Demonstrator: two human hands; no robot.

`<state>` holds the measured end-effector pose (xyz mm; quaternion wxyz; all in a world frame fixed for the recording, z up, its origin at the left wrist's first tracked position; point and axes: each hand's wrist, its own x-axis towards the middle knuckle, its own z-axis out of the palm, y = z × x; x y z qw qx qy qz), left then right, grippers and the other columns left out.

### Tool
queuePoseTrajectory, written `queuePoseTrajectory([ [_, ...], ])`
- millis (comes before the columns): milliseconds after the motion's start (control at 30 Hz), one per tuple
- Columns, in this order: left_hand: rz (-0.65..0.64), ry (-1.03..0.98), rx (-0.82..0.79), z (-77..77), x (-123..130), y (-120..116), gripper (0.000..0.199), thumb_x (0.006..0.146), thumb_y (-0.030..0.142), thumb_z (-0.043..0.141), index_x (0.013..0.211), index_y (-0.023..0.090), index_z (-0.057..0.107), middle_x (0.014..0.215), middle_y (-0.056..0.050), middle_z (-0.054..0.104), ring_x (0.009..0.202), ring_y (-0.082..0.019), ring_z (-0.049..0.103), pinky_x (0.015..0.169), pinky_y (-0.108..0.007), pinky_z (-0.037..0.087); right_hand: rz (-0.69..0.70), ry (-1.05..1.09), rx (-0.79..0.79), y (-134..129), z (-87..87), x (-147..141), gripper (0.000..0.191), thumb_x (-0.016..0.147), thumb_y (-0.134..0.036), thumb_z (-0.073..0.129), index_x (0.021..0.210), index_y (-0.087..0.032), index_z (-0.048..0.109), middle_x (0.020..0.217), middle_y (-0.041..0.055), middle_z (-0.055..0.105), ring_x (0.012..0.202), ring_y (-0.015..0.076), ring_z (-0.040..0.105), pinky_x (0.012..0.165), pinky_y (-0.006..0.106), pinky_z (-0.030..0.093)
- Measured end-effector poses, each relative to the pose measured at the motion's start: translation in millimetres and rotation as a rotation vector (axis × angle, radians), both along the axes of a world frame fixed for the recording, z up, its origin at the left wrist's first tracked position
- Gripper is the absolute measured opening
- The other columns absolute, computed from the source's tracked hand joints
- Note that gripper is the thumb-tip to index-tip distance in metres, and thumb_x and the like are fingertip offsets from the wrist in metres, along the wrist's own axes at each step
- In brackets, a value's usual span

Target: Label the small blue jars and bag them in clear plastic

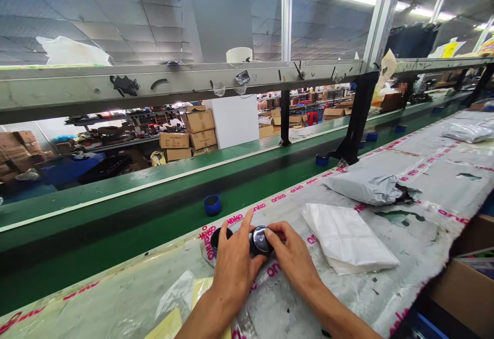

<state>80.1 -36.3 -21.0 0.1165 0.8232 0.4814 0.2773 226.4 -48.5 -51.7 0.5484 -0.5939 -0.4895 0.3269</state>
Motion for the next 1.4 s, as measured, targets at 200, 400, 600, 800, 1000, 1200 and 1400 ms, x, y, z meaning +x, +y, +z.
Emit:
queuePoseTrajectory([
  [200,0.033,0.045,-0.022,5.8,1.4,0.6,0.091,0.076,0.011,0.068,0.152,0.030,0.023,0.118,-0.002,0.072,0.113,-0.028,0.064,0.120,-0.060,0.015,-0.038,-0.028,0.049,-4.3,-2.8,3.0,0.039,0.092,-0.047,0.044,0.111,-0.021,0.067,0.118,0.0093,0.070,0.107,0.0284,0.064,0.087,0.040,0.052],
  [400,0.027,0.080,-0.052,20.3,-9.5,5.8,0.102,0.071,0.020,0.078,0.154,0.023,0.019,0.137,-0.010,0.061,0.130,-0.028,0.054,0.122,-0.060,0.012,-0.008,-0.354,0.299,-21.5,-7.1,4.6,0.040,0.096,-0.035,0.043,0.134,-0.024,0.050,0.137,0.0078,0.058,0.127,0.0238,0.053,0.105,0.043,0.046],
  [600,0.214,-0.016,0.035,52.0,-56.1,45.8,0.077,0.084,0.029,0.067,0.151,0.021,0.029,0.146,-0.013,0.051,0.132,-0.027,0.051,0.110,-0.044,0.041,0.077,-0.531,0.237,-12.2,-13.3,-2.0,0.065,0.084,-0.032,0.060,0.145,-0.021,0.042,0.141,0.0117,0.057,0.130,0.0307,0.052,0.106,0.050,0.046],
  [800,0.345,0.063,-0.036,25.0,-87.0,92.3,0.091,0.077,0.030,0.072,0.151,0.010,0.024,0.153,-0.023,0.037,0.144,-0.034,0.033,0.115,-0.047,0.034,-0.096,-0.533,0.144,2.4,-15.3,5.8,0.059,0.085,-0.035,0.051,0.142,-0.021,0.046,0.131,0.0141,0.063,0.120,0.0346,0.060,0.097,0.052,0.050],
  [1000,0.409,0.011,-0.053,7.0,-89.4,103.4,0.085,0.081,0.023,0.065,0.153,0.015,0.022,0.152,-0.020,0.040,0.134,-0.035,0.047,0.108,-0.045,0.040,-0.102,-0.329,0.086,2.1,-15.4,18.5,0.078,0.077,-0.043,0.064,0.146,-0.017,0.039,0.146,0.0162,0.051,0.132,0.0364,0.049,0.105,0.053,0.043],
  [1200,0.426,-0.168,-0.110,6.7,-95.5,115.9,0.085,0.080,0.018,0.067,0.152,0.015,0.024,0.138,-0.018,0.056,0.127,-0.035,0.053,0.106,-0.047,0.040,-0.297,0.017,0.186,-11.6,-1.5,18.6,0.058,0.086,-0.056,0.056,0.132,-0.022,0.050,0.137,0.0131,0.056,0.120,0.0302,0.057,0.091,0.040,0.050],
  [1400,0.324,-0.478,-0.164,23.1,-103.1,91.3,0.093,0.075,0.019,0.069,0.152,0.019,0.019,0.128,-0.012,0.059,0.117,-0.027,0.060,0.105,-0.043,0.044,-0.271,0.016,0.194,-17.5,0.8,14.0,0.055,0.087,-0.057,0.055,0.130,-0.022,0.052,0.133,0.0131,0.059,0.107,0.0282,0.062,0.076,0.034,0.052],
])
